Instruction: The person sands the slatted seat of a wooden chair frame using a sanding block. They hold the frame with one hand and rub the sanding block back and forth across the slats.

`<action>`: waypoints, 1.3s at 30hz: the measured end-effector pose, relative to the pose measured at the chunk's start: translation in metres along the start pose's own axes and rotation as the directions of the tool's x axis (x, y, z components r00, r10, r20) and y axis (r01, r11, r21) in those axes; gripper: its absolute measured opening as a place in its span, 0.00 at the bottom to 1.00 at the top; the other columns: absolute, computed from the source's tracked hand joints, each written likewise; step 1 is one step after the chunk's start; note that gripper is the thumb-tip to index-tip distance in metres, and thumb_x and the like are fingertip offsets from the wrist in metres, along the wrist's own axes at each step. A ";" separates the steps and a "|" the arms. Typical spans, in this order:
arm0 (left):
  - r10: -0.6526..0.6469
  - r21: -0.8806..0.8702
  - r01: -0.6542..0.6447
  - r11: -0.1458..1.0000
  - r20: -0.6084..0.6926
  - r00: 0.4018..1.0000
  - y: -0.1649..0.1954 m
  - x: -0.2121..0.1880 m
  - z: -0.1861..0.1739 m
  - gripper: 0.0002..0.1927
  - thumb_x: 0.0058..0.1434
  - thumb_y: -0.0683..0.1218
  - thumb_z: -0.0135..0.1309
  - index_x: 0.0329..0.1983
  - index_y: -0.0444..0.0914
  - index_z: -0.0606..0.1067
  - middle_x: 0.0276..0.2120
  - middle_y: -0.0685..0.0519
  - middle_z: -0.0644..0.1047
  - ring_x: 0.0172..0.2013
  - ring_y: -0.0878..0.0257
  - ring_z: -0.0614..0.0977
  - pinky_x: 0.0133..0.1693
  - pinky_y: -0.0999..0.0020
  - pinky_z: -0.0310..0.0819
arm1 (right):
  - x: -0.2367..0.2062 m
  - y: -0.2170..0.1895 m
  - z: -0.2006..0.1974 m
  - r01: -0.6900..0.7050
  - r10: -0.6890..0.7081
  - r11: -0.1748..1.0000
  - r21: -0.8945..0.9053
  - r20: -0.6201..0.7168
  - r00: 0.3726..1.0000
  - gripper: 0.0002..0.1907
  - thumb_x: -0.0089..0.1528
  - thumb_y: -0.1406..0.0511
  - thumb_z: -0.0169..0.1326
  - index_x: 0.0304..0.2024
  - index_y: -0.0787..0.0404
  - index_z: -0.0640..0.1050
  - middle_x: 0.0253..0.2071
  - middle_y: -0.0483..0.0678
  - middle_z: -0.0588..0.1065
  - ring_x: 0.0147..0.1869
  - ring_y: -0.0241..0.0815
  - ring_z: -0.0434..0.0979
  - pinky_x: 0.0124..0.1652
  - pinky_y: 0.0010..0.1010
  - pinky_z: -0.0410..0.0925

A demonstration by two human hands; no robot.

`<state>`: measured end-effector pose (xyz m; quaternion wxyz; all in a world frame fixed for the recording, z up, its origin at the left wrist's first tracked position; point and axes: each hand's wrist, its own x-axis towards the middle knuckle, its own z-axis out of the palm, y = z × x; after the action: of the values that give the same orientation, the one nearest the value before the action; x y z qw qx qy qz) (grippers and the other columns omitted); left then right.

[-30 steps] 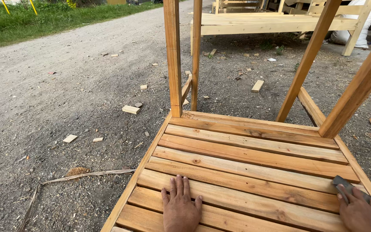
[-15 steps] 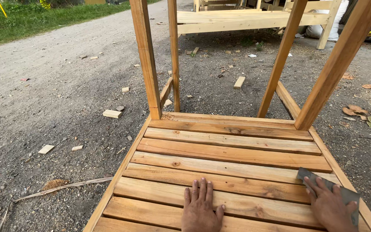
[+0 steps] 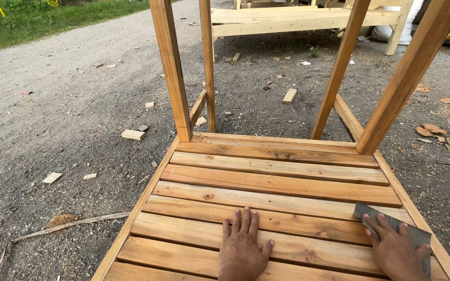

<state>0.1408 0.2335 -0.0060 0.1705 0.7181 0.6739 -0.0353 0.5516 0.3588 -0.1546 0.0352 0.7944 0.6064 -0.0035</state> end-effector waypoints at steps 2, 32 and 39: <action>-0.007 0.005 0.007 1.000 0.013 1.000 0.000 0.000 0.000 0.43 0.70 0.67 0.24 0.80 0.41 0.37 0.79 0.48 0.36 0.78 0.52 0.33 0.74 0.51 0.24 | -0.012 0.001 0.012 -0.024 0.025 0.999 -0.022 0.021 0.999 0.30 0.66 0.39 0.36 0.72 0.14 0.53 0.80 0.25 0.46 0.81 0.54 0.45 0.67 0.80 0.39; 0.006 -0.022 -0.007 1.000 -0.024 1.000 -0.006 -0.001 0.004 0.38 0.71 0.63 0.22 0.80 0.42 0.37 0.79 0.50 0.36 0.77 0.53 0.33 0.74 0.51 0.24 | -0.110 -0.152 -0.048 0.274 -0.272 0.962 0.006 0.119 0.955 0.28 0.69 0.42 0.33 0.73 0.19 0.54 0.80 0.27 0.43 0.83 0.55 0.34 0.70 0.75 0.33; 0.014 -0.033 -0.015 0.999 -0.051 0.999 -0.008 0.000 0.011 0.36 0.71 0.57 0.24 0.80 0.42 0.38 0.79 0.52 0.36 0.77 0.54 0.34 0.73 0.51 0.25 | -0.094 -0.208 -0.091 0.228 -0.235 0.964 0.139 0.039 0.971 0.26 0.72 0.49 0.35 0.73 0.23 0.57 0.81 0.30 0.45 0.84 0.54 0.36 0.72 0.73 0.33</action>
<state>0.1345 0.2303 -0.0180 0.1656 0.7206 0.6733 -0.0046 0.3227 0.3285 -0.0699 -0.0018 0.7183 0.6922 -0.0703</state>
